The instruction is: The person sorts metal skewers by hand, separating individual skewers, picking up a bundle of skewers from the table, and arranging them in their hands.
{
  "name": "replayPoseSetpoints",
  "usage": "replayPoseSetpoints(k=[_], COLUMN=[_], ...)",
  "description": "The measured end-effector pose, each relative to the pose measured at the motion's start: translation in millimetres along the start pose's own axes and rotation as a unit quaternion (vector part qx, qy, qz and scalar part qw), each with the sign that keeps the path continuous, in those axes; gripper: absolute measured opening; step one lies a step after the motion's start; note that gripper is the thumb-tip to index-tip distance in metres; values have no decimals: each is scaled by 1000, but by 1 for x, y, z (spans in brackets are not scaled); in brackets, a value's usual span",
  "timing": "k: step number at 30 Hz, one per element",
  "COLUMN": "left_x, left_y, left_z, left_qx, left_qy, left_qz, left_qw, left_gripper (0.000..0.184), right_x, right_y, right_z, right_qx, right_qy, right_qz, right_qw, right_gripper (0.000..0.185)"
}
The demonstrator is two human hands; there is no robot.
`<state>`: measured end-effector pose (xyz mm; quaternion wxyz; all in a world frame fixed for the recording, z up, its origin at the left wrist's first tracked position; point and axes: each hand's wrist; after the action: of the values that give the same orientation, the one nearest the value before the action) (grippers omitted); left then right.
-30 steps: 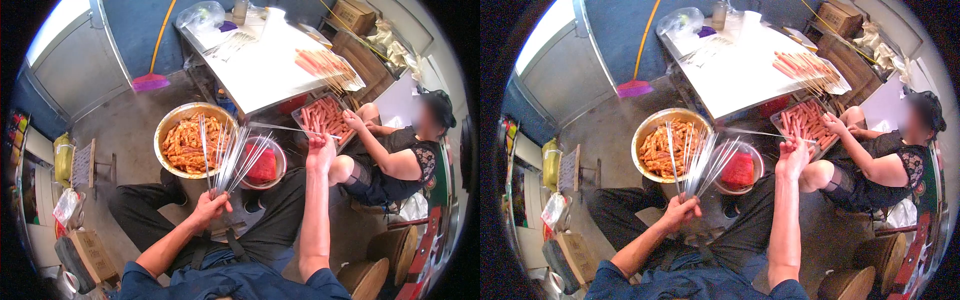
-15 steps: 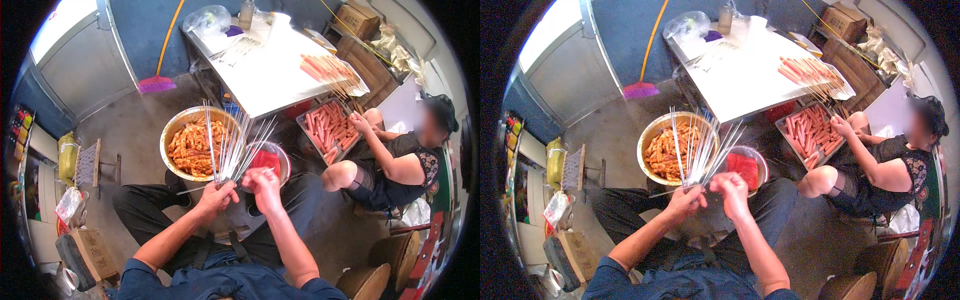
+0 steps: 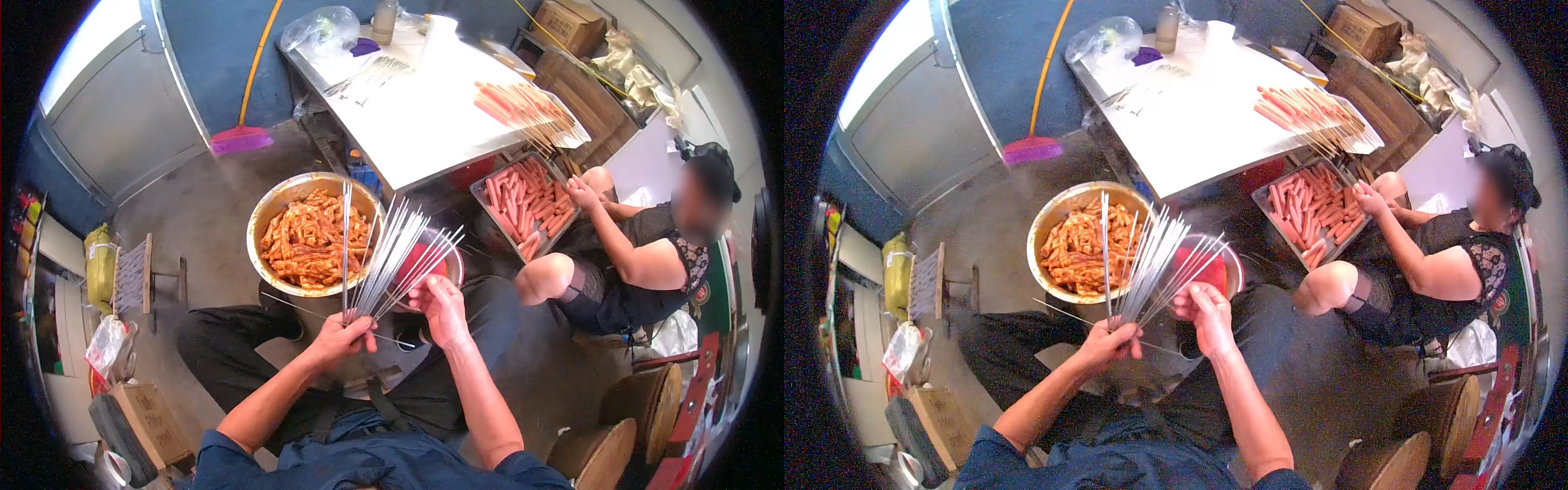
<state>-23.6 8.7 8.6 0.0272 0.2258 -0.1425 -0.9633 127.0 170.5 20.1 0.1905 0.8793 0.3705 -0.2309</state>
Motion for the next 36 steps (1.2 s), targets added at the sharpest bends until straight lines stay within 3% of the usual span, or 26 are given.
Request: replayPoseSetpoints(k=[10, 24, 34, 36], left_x=[2, 0, -3, 1], left_y=[6, 6, 4, 5], left_z=[-6, -9, -7, -13], left_qx=[47, 77, 72, 68], left_qy=[10, 47, 39, 40], left_qz=[-81, -102, -72, -73], left_qw=[996, 991, 994, 994], left_gripper=[26, 26, 24, 24], right_x=[-6, -4, 16, 16], right_y=[-26, -31, -48, -56], right_z=[-20, -20, -20, -33], right_qx=[51, 76, 135, 206], right_qy=[-91, -106, -20, -16], right_qz=[-26, -27, 84, 137], right_qw=[994, 991, 987, 969], right_gripper=[21, 11, 3, 3])
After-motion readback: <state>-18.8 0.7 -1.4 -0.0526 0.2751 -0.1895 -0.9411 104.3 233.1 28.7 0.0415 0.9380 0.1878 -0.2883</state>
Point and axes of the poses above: each hand's wrist, its own y-axis away from the middle knuckle, its own x-axis out of the back of the hand, z = x × y, and after that the axes turned 11 degrees about -z, right-handed
